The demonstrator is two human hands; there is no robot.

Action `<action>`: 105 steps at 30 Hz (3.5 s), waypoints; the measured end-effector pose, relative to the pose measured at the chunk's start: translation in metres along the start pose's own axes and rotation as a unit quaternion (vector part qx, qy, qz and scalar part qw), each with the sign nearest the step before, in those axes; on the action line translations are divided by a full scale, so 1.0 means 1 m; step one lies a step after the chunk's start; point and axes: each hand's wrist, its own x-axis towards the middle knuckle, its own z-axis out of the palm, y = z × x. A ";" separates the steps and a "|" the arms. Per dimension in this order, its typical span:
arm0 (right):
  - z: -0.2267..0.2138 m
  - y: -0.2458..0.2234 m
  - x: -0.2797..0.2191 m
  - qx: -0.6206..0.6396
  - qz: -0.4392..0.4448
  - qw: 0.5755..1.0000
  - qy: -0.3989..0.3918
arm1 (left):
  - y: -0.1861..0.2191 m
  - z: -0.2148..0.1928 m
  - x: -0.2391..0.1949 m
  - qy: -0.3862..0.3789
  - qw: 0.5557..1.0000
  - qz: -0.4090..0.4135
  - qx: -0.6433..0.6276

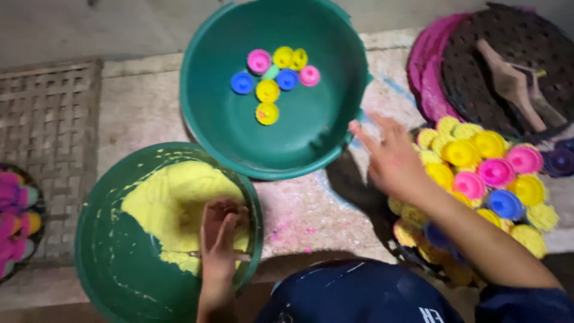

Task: The person scoops yellow dough into a handheld mold, presses it, and releases shaped pieces into a tray. They repeat this process while occasionally placing colored plastic caps into the tray among the molded pieces.

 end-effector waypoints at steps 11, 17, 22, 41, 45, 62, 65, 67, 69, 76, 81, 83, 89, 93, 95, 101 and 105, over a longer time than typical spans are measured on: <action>0.029 -0.023 -0.024 -0.199 0.058 0.974 -0.094 | 0.032 -0.057 -0.012 0.111 0.989 -0.064 0.076; 0.023 0.007 0.055 0.056 0.028 0.998 -0.014 | 0.021 -0.073 0.001 0.070 0.994 -0.052 0.072; 0.161 0.035 0.223 0.134 -0.008 0.982 -0.130 | -0.019 -0.089 0.001 -0.009 1.000 -0.001 0.003; 0.345 -0.002 0.308 0.068 0.039 0.981 -0.176 | -0.065 -0.118 -0.012 0.014 0.999 0.041 0.017; 0.251 -0.046 0.284 0.172 0.018 0.976 -0.132 | -0.032 -0.095 -0.008 0.075 0.996 0.033 -0.032; -0.177 0.026 -0.188 0.161 0.223 0.958 -0.086 | -0.034 0.178 -0.031 -0.345 0.927 -0.076 0.123; -0.166 0.037 -0.244 0.102 0.298 0.944 -0.095 | -0.040 0.226 -0.041 -0.414 0.884 -0.043 0.214; -0.156 0.041 -0.265 0.098 0.333 0.930 -0.119 | -0.039 0.248 -0.051 -0.451 0.862 -0.020 0.229; -0.144 0.041 -0.275 0.107 0.332 0.930 -0.121 | -0.040 0.265 -0.059 -0.477 0.847 -0.004 0.233; -0.122 0.047 -0.280 0.078 0.325 0.929 -0.158 | -0.056 0.276 -0.067 -0.437 0.878 0.031 0.192; -0.143 0.089 -0.295 0.100 0.326 0.940 -0.005 | -0.066 0.254 -0.064 -0.366 0.910 -0.054 0.184; -0.136 0.100 -0.294 0.116 0.309 0.944 -0.017 | -0.072 0.245 -0.061 -0.349 0.917 -0.067 0.179; -0.107 0.111 -0.288 0.109 0.300 0.938 -0.135 | -0.087 0.225 -0.052 -0.312 0.934 -0.077 0.160; -0.125 0.134 -0.305 0.079 0.314 0.946 -0.019 | -0.091 0.216 -0.048 -0.296 0.940 -0.056 0.163; -0.128 0.152 -0.307 0.067 0.360 0.931 -0.008 | -0.091 0.216 -0.046 -0.292 0.941 -0.063 0.160; -0.098 0.172 -0.296 0.026 0.352 0.934 -0.046 | -0.086 0.218 -0.041 -0.290 0.940 -0.080 0.161; -0.107 0.163 -0.289 0.024 0.389 0.921 -0.003 | -0.083 0.212 -0.036 -0.294 0.939 -0.051 0.173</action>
